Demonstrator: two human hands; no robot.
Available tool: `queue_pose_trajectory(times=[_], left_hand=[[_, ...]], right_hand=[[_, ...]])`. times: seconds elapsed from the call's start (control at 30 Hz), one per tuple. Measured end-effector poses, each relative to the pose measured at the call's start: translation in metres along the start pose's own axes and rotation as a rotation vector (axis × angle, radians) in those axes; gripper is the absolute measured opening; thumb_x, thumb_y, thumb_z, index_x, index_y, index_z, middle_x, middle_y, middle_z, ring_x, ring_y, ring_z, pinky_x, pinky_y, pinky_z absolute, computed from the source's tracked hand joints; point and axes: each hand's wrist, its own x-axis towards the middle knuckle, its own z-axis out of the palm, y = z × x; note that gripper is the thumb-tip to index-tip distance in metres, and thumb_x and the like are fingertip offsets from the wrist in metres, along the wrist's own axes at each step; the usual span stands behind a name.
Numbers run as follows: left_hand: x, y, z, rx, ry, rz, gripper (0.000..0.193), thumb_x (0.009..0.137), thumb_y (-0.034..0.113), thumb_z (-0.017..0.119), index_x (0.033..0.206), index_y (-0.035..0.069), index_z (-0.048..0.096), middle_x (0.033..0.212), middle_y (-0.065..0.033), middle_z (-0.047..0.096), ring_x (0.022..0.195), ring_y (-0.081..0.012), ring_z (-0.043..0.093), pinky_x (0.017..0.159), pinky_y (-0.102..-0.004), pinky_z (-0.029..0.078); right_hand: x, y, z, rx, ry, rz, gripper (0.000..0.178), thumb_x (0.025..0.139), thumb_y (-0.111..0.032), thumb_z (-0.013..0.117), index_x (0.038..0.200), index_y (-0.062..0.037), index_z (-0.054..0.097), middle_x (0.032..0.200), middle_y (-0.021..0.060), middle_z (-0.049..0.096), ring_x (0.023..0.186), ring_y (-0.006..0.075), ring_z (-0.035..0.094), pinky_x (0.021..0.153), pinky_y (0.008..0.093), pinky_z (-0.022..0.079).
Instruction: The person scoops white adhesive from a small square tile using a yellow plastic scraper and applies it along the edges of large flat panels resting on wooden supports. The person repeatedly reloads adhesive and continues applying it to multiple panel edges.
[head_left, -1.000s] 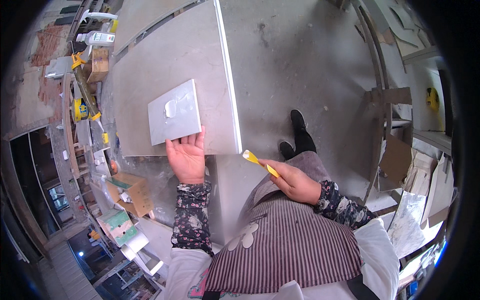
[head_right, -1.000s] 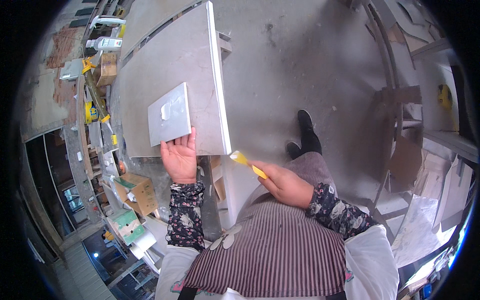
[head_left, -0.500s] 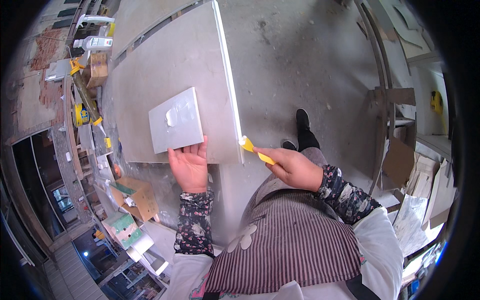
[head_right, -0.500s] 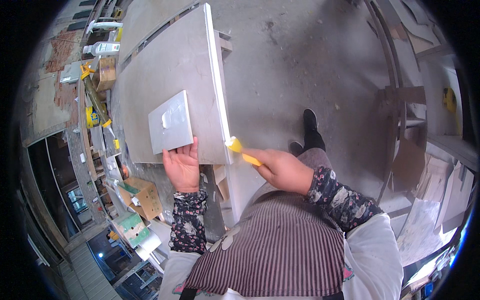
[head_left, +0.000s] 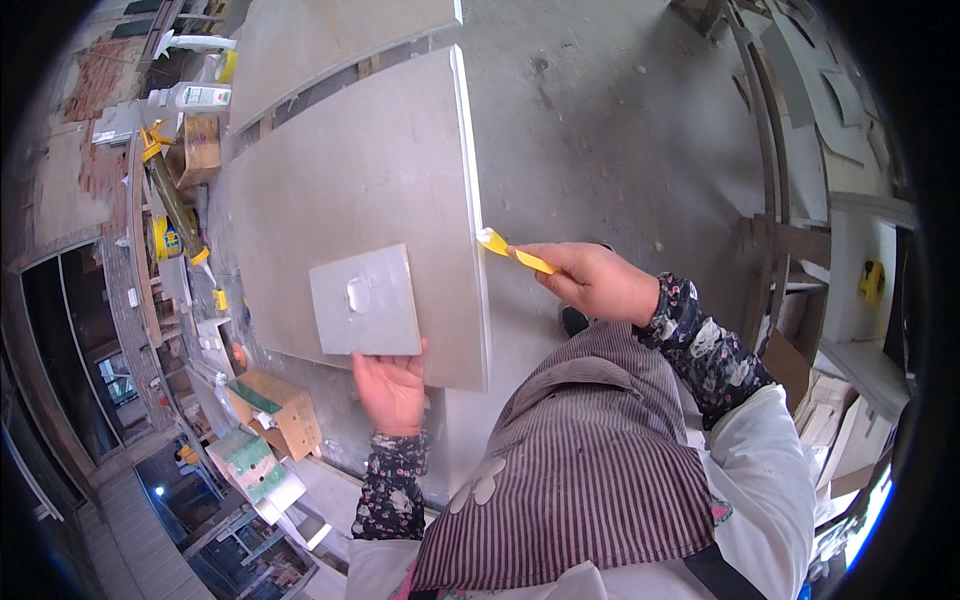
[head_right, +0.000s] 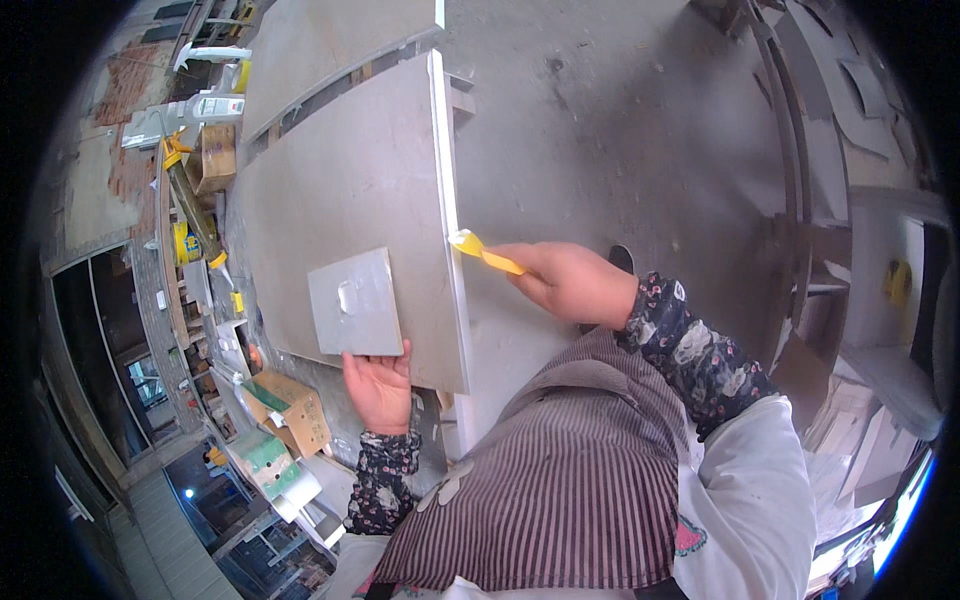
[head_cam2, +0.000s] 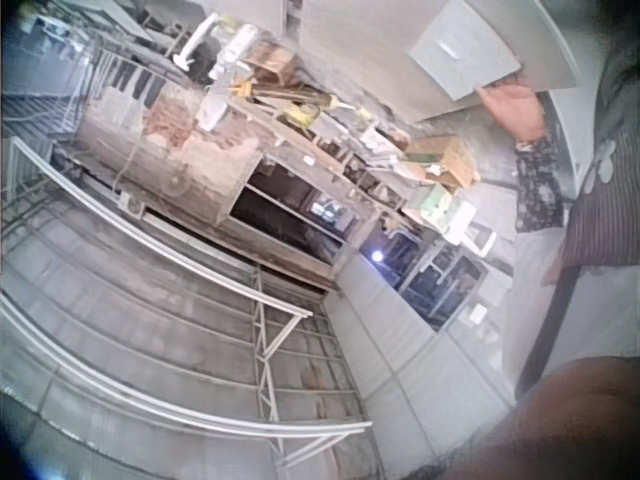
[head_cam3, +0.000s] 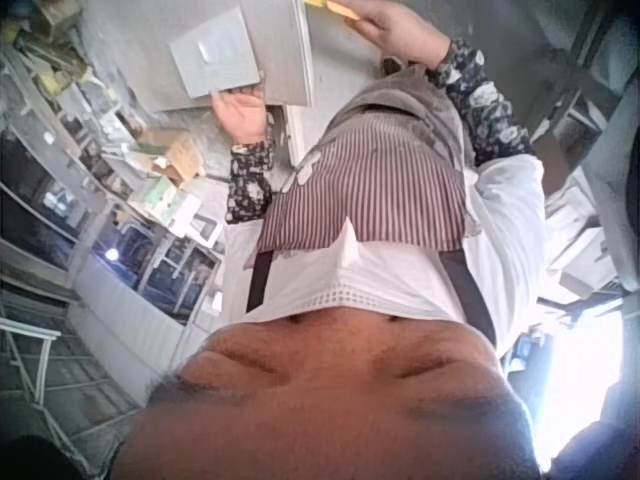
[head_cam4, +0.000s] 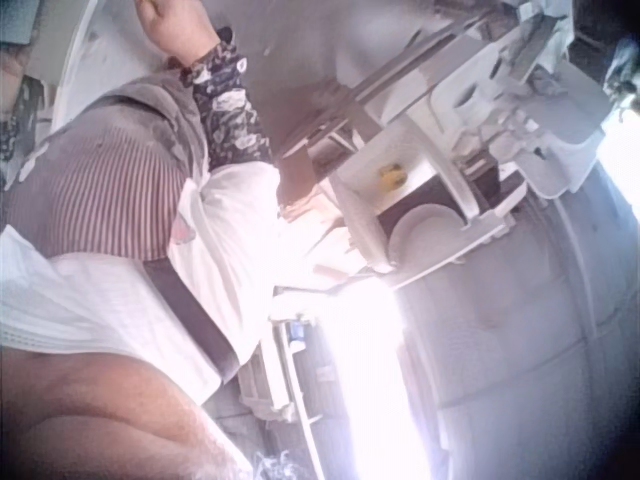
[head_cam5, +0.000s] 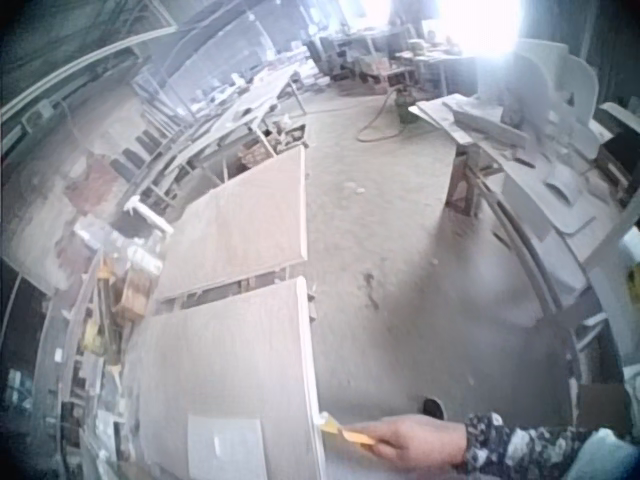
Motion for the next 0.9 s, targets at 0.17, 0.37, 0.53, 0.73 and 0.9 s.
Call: queue_pose_trajectory(times=[0.17, 0.37, 0.53, 0.73, 0.9], left_hand=[[-0.001, 0.002, 0.006, -0.067, 0.045, -0.035, 0.049, 0.103, 0.043, 0.035, 0.142, 0.013, 0.038, 0.142, -0.0091, 0.047, 0.123, -0.0302, 0.053, 0.097, -0.0585, 0.049], [-0.002, 0.002, 0.016, 0.018, 0.230, -0.033, 0.050, 0.103, 0.048, 0.034, 0.140, 0.016, 0.041, 0.138, -0.0063, 0.049, 0.120, -0.0287, 0.055, 0.093, -0.0567, 0.051], [-0.002, 0.001, 0.020, 0.045, 0.293, -0.025, 0.050, 0.102, 0.050, 0.034, 0.140, 0.017, 0.042, 0.138, -0.0056, 0.049, 0.120, -0.0283, 0.054, 0.091, -0.0561, 0.051], [-0.003, 0.002, 0.015, 0.021, 0.246, -0.031, 0.051, 0.102, 0.050, 0.036, 0.141, 0.018, 0.041, 0.139, -0.0070, 0.049, 0.122, -0.0284, 0.053, 0.091, -0.0588, 0.050], [-0.001, -0.001, 0.014, 0.017, 0.177, -0.021, 0.051, 0.102, 0.046, 0.037, 0.141, 0.013, 0.041, 0.140, -0.0100, 0.049, 0.125, -0.0299, 0.051, 0.098, -0.0563, 0.046]], right_hand=[[0.040, 0.005, -0.044, -0.032, 0.017, 0.006, 0.040, 0.095, -0.016, 0.050, 0.134, -0.0073, 0.053, 0.100, 0.0207, 0.066, 0.087, 0.0330, 0.065, 0.080, 0.0386, 0.050], [0.087, 0.018, -0.093, -0.065, 0.025, 0.034, 0.037, 0.096, -0.018, 0.051, 0.130, -0.0042, 0.056, 0.089, 0.0189, 0.066, 0.079, 0.0296, 0.065, 0.076, 0.0369, 0.050], [0.116, 0.022, -0.125, -0.077, 0.049, -0.003, 0.036, 0.097, -0.021, 0.053, 0.129, -0.0039, 0.057, 0.086, 0.0174, 0.065, 0.076, 0.0261, 0.063, 0.074, 0.0342, 0.050], [0.140, 0.006, -0.149, -0.102, 0.187, 0.024, 0.033, 0.100, -0.018, 0.051, 0.128, -0.0025, 0.055, 0.083, 0.0087, 0.058, 0.073, 0.0170, 0.053, 0.071, 0.0295, 0.046], [0.114, -0.046, -0.130, 0.001, 0.388, -0.338, 0.037, 0.101, -0.016, 0.050, 0.136, -0.0027, 0.050, 0.083, 0.0030, 0.053, 0.072, 0.0111, 0.048, 0.072, 0.0253, 0.045]])
